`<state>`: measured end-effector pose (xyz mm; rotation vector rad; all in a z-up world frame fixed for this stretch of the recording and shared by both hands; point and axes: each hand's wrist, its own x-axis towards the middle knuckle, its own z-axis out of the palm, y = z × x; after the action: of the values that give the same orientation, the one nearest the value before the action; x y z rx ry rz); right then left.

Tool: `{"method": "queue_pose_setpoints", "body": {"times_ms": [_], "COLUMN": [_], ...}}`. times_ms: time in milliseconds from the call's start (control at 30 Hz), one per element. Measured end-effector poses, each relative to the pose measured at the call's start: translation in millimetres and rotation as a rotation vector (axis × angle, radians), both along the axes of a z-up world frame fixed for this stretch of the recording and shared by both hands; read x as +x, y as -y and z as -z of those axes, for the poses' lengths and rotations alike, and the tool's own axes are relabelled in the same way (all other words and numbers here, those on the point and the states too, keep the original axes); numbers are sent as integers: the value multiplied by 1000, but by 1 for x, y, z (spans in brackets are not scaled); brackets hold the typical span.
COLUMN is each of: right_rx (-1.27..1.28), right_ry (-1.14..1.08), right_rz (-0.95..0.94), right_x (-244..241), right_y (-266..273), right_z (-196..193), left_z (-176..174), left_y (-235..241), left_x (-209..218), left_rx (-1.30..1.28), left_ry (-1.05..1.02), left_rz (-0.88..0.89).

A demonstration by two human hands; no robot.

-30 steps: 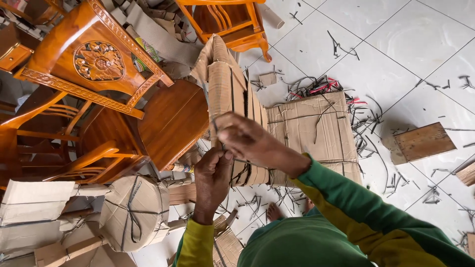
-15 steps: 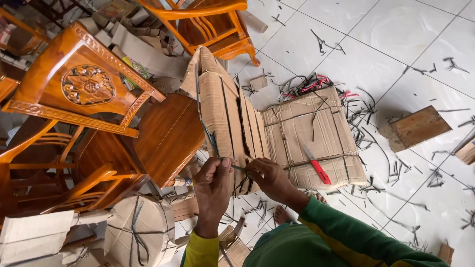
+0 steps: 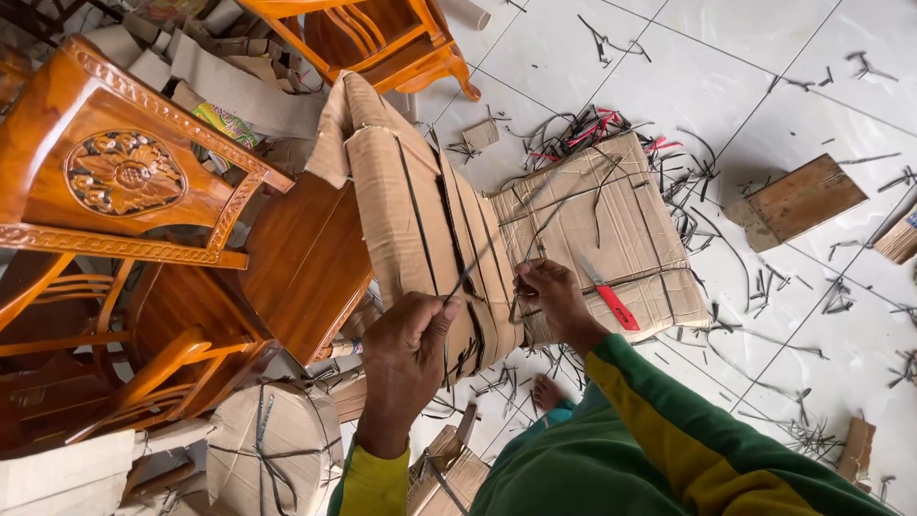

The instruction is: The person sits on the floor and uses black plastic straps to secure a large, cylindrical cardboard package. They wrap the straps around the package, pull them tight, and tie knots by hand. A utility knife is visible on a nearby flat package but is not used during the clip.

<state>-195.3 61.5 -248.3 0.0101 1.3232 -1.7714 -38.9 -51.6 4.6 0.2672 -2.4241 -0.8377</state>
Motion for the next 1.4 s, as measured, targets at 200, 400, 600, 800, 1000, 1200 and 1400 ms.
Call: {"method": "queue_pose_setpoints", "body": {"times_ms": [200, 400, 600, 800, 1000, 1200, 1400], "right_rx": [348, 500, 606, 716, 708, 491, 421], "right_ry": [24, 8, -141, -154, -127, -11, -65], "right_rz": [-29, -68, -196, -274, -373, -295, -235], "right_x": [13, 28, 29, 27, 17, 4, 15], "right_y": [25, 45, 51, 56, 59, 46, 44], "right_z": [64, 118, 132, 149, 160, 135, 157], "left_z": [1, -1, 1, -5, -8, -13, -9], "left_y": [-1, -3, -3, -5, -7, -7, -6], "left_x": [-8, -10, -10, -12, -14, -14, -12], "left_rx": [-37, -30, 29, 43, 74, 99, 76], "left_ry": [65, 114, 119, 89, 104, 121, 107], "left_rz": [-67, -114, -127, -135, -149, -146, -150]}}
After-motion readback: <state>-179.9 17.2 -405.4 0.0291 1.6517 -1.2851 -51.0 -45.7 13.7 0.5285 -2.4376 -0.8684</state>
